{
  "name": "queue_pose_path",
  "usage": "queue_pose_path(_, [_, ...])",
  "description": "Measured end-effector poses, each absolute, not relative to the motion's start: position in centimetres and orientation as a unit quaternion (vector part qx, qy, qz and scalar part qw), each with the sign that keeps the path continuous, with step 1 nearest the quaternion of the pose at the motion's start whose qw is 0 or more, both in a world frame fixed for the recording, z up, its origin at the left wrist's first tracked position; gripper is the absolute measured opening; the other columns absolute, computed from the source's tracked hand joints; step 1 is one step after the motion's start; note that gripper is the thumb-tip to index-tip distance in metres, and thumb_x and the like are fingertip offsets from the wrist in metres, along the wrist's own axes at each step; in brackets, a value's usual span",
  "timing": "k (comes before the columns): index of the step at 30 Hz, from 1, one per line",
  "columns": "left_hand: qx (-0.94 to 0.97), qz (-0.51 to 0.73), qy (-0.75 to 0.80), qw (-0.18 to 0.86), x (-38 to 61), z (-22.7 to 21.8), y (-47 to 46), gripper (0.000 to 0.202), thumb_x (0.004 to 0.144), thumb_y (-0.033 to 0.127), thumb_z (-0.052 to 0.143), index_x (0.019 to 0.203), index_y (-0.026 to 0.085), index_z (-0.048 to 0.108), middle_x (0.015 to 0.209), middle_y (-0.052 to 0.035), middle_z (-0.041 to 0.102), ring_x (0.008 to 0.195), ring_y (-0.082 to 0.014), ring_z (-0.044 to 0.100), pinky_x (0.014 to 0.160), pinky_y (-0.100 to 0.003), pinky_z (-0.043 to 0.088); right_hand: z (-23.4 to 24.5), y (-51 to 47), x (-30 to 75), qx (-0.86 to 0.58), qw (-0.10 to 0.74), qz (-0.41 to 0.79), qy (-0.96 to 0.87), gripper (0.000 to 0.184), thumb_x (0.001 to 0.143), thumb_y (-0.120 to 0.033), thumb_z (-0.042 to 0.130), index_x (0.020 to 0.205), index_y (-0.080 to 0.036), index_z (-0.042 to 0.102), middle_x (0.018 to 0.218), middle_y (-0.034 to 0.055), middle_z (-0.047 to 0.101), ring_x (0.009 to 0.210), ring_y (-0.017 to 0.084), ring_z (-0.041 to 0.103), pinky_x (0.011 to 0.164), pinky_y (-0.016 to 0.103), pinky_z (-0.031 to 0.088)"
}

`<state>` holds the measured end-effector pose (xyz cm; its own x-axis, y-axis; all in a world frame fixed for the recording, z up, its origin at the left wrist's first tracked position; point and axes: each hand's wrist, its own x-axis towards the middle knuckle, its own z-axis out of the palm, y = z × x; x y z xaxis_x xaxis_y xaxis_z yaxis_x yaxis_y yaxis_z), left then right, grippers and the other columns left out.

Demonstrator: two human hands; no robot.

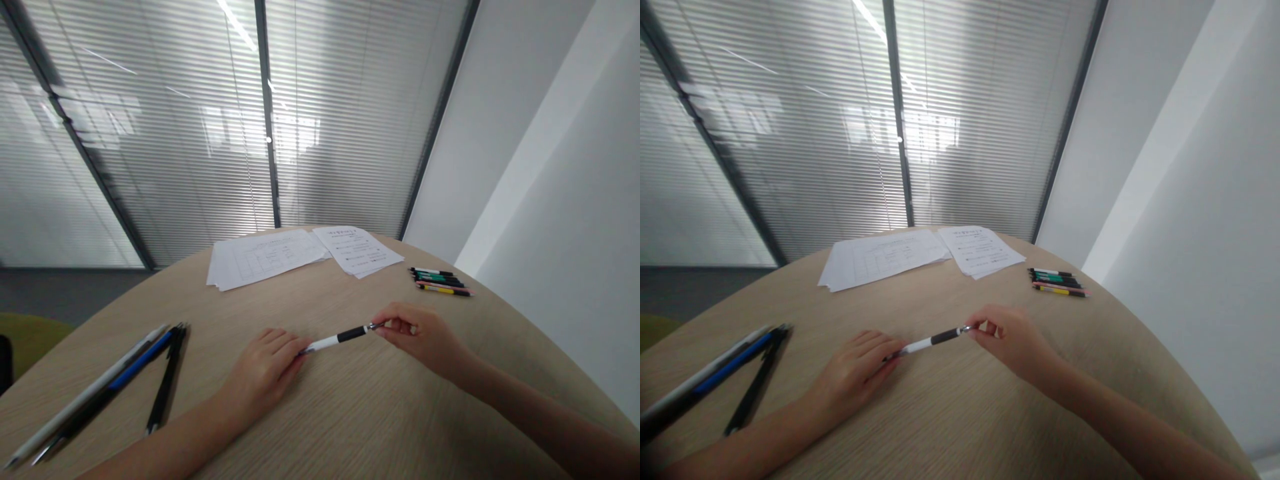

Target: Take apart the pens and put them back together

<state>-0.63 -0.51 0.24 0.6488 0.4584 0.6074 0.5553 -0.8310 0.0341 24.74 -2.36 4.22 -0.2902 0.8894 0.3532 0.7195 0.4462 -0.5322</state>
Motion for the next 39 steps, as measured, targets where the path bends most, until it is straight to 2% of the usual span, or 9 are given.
queue_pose_path(7, [-0.906,-0.316,-0.268,0.091,-0.5,0.4,-0.6,0.019,0.082,0.015,0.039,0.089,0.014,0.057,0.071,-0.0054,0.065,0.062,-0.0153,0.057,0.058,-0.028,0.046,4.1,-2.3,24.7,-0.506,0.303,0.151,-0.793,0.012,0.073,-0.021,0.053,0.077,-0.018,0.064,0.062,0.0003,0.06,0.051,0.009,0.049,0.048,0.019,0.037])
queue_pose_path(18, [-0.905,-0.329,-0.252,0.099,-0.7,0.0,-0.5,0.017,0.081,0.013,0.042,0.091,0.013,0.056,0.073,-0.0059,0.065,0.063,-0.016,0.056,0.058,-0.03,0.046,3.3,-2.5,24.4,-0.518,0.311,0.203,-0.77,0.015,0.072,-0.023,0.053,0.078,-0.016,0.065,0.05,-0.0016,0.057,0.043,0.009,0.05,0.044,0.018,0.038])
queue_pose_path(26, [-0.904,-0.332,-0.245,0.112,-0.7,0.2,-0.7,0.016,0.08,0.01,0.044,0.09,0.014,0.056,0.072,-0.0048,0.066,0.061,-0.0151,0.057,0.058,-0.029,0.046,2.7,-2.7,24.1,-0.525,0.32,0.236,-0.753,0.015,0.072,-0.024,0.054,0.078,-0.016,0.065,0.05,-0.0014,0.058,0.043,0.009,0.053,0.045,0.019,0.041])
queue_pose_path(33, [-0.898,-0.346,-0.244,0.117,-0.8,0.2,-0.7,0.014,0.079,0.011,0.045,0.087,0.015,0.056,0.071,-0.0038,0.065,0.061,-0.0142,0.056,0.058,-0.028,0.045,2.2,-2.6,23.9,-0.528,0.306,0.234,-0.756,0.013,0.074,-0.023,0.051,0.071,-0.017,0.062,0.049,-0.002,0.056,0.043,0.009,0.052,0.046,0.018,0.04])
queue_pose_path(39, [-0.895,-0.342,-0.27,0.095,-1.0,-0.1,-0.7,0.012,0.079,0.012,0.043,0.079,0.016,0.054,0.067,-0.0027,0.058,0.061,-0.0146,0.052,0.054,-0.026,0.043,1.5,-2.7,23.7,-0.53,0.292,0.239,-0.759,0.022,0.077,-0.025,0.046,0.06,-0.017,0.056,0.047,-0.0025,0.054,0.041,0.008,0.049,0.044,0.018,0.037])
